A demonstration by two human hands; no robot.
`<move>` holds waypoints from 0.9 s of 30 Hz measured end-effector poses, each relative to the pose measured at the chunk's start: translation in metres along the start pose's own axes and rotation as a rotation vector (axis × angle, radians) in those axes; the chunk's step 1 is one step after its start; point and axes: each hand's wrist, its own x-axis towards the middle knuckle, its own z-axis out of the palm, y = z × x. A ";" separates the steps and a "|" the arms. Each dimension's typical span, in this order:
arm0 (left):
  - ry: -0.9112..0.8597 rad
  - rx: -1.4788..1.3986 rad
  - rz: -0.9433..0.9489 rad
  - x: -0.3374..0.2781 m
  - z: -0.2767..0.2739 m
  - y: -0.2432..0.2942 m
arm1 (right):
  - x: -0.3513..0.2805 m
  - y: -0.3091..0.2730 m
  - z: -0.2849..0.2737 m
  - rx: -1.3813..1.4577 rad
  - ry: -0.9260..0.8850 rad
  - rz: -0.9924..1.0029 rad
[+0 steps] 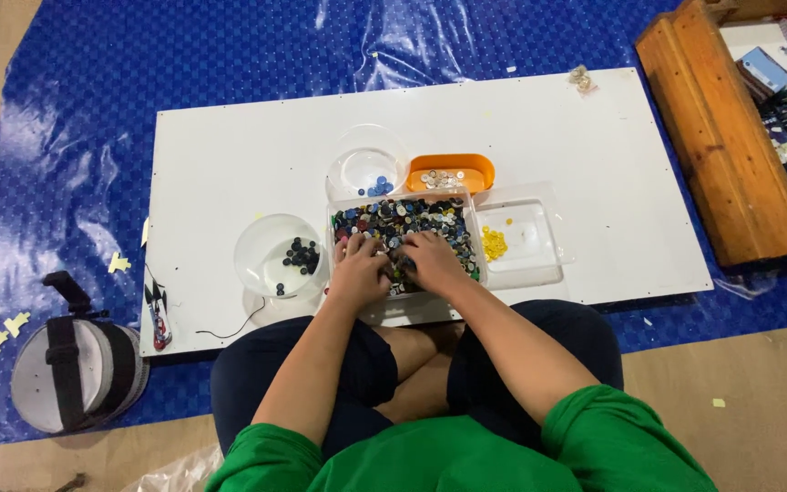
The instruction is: The person sits on the floor and sorts a large mixed pile of buttons from a central container into separate bowls and trays by color and type. They repeatedly pick buttons from the main pile and place them into designated containers.
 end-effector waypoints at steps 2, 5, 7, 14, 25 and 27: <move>-0.073 0.013 -0.021 -0.004 -0.015 0.005 | 0.006 0.005 0.008 -0.006 -0.009 0.015; -0.174 0.044 -0.048 -0.006 -0.012 0.005 | 0.008 0.009 0.016 0.002 -0.026 0.048; -0.202 0.065 -0.051 -0.005 -0.006 0.005 | 0.007 0.010 0.017 0.016 -0.030 0.068; -0.137 0.029 -0.012 -0.001 0.003 0.001 | 0.005 0.006 0.005 0.063 -0.040 0.062; -0.071 0.061 0.015 -0.005 0.004 -0.002 | 0.002 -0.001 -0.041 0.319 -0.075 0.185; -0.134 0.043 -0.003 -0.006 -0.006 0.002 | 0.002 0.002 -0.047 0.473 -0.052 0.233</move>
